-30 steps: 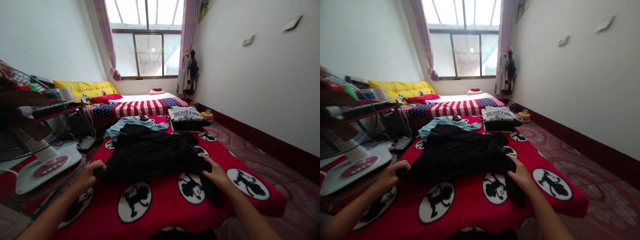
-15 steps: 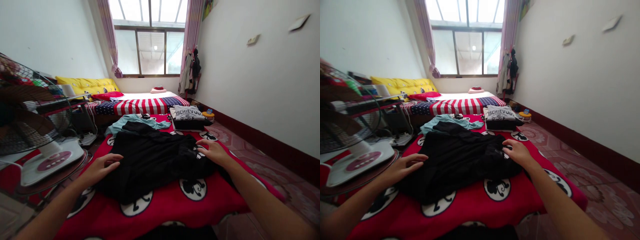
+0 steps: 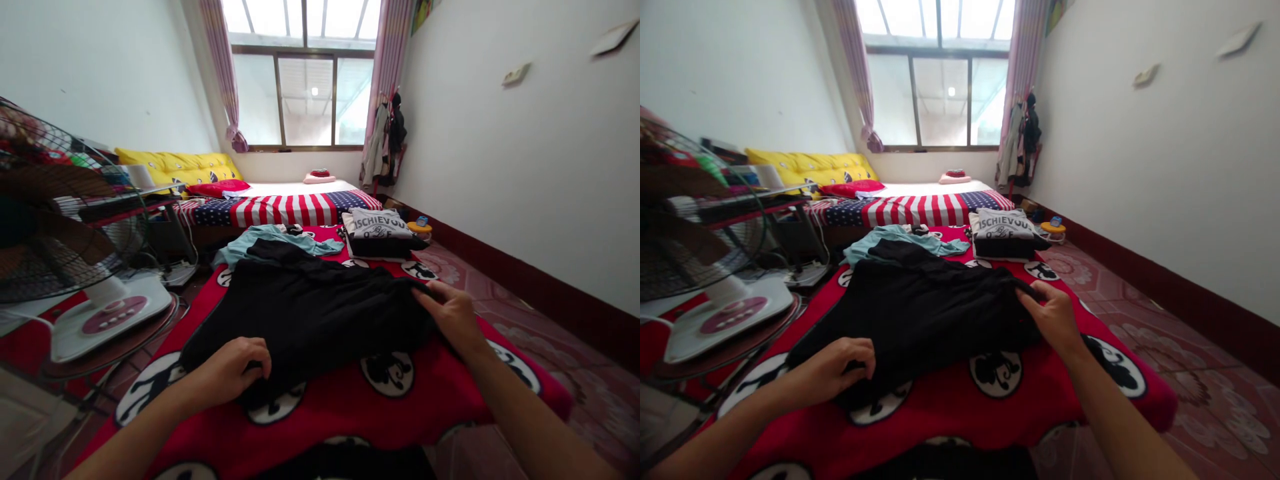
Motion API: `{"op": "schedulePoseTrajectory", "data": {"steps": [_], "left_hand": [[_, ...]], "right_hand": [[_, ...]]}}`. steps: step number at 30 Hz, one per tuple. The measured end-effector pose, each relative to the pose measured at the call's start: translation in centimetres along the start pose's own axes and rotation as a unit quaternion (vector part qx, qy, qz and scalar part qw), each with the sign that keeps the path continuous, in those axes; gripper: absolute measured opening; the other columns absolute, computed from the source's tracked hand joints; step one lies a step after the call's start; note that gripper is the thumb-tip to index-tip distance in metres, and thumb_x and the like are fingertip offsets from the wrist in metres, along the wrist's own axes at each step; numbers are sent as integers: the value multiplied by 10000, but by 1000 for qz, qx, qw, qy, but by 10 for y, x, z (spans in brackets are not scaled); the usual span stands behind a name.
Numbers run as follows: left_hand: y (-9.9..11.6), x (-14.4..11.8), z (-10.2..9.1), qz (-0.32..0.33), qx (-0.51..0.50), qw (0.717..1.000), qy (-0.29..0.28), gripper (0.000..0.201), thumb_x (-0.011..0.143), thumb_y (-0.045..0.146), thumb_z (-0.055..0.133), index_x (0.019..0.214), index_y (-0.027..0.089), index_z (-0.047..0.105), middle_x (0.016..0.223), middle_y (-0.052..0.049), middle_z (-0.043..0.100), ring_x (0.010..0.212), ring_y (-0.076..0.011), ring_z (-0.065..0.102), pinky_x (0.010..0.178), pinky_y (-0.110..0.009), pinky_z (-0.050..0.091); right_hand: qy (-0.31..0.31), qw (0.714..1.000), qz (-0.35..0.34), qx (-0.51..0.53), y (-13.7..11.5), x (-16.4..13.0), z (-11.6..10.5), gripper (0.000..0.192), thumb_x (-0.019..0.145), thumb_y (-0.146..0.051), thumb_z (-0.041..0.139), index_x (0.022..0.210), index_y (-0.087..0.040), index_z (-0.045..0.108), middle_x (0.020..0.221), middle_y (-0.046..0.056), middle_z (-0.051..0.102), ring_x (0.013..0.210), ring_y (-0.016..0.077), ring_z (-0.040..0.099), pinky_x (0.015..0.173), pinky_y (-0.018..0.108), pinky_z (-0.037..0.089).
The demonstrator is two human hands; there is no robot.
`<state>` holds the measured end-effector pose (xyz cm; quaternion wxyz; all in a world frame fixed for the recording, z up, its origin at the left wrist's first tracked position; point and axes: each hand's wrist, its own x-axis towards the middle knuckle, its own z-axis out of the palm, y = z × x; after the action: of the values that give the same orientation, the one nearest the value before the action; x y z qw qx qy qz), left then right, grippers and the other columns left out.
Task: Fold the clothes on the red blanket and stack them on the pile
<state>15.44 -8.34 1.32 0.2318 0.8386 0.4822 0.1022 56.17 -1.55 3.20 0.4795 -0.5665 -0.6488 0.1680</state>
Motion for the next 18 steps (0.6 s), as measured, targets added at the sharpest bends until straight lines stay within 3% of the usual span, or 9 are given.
{"op": "schedulePoseTrajectory", "data": {"steps": [1, 3, 5, 7, 9, 12, 15, 18], "left_hand": [[5, -2, -4, 8, -25, 1000, -12, 208, 750, 115, 516, 740, 229, 690, 836, -11, 666, 796, -157, 615, 747, -244, 456], [14, -5, -10, 2, -78, 996, -52, 153, 784, 189, 552, 789, 222, 701, 826, -8, 676, 783, -157, 615, 724, -235, 462], [18, -3, -12, -24, -148, 983, -108, 173, 796, 296, 599, 912, 218, 701, 804, -5, 689, 745, -162, 627, 673, -236, 473], [14, 5, -12, -52, -216, 967, -125, 306, 792, 406, 622, 1013, 202, 677, 780, -7, 697, 702, -168, 640, 630, -243, 484], [-1, 20, -11, -63, -229, 969, -67, 364, 798, 461, 606, 1021, 182, 673, 782, -18, 704, 712, -179, 651, 643, -259, 502], [-38, 51, -15, -59, -130, 985, 93, 321, 804, 420, 574, 960, 173, 706, 886, -50, 722, 821, -210, 668, 731, -291, 524], [-82, 81, -25, -52, 13, 974, 219, 295, 791, 334, 552, 990, 190, 715, 1030, -69, 708, 968, -231, 657, 874, -328, 515], [-117, 105, -39, -66, 90, 956, 273, 358, 809, 248, 491, 1102, 175, 684, 1145, -97, 665, 1079, -240, 616, 990, -363, 457]], "right_hand": [[1, 1000, 2, 0, 2, -2, -9, 336, 791, -521, 548, 648, -217, 556, 586, -20, 543, 565, 143, 508, 500, 242, 357], [-82, 994, 20, -76, 10, -9, -23, 273, 749, -435, 572, 582, -220, 557, 552, -15, 551, 536, 146, 509, 488, 251, 340], [-215, 954, 50, -204, 22, -14, -30, 228, 674, -340, 612, 494, -220, 540, 509, -8, 556, 496, 147, 507, 475, 261, 311], [-281, 916, 57, -281, 31, -12, -35, 145, 635, -301, 640, 522, -227, 589, 543, -4, 602, 512, 155, 539, 481, 264, 310], [-243, 930, 38, -274, 31, -2, -36, 113, 677, -356, 637, 670, -247, 667, 648, 3, 667, 587, 172, 596, 521, 266, 361], [-148, 966, 5, -211, 21, 22, -25, 226, 741, -449, 596, 791, -252, 694, 749, 14, 708, 634, 182, 635, 597, 283, 434], [-159, 976, 13, -152, 19, 47, 2, 217, 757, -423, 579, 761, -230, 679, 669, 13, 690, 579, 183, 641, 587, 289, 462], [-179, 970, 10, -166, 31, 72, 37, 173, 768, -342, 571, 791, -208, 678, 711, 22, 697, 623, 181, 665, 618, 275, 490]]}}
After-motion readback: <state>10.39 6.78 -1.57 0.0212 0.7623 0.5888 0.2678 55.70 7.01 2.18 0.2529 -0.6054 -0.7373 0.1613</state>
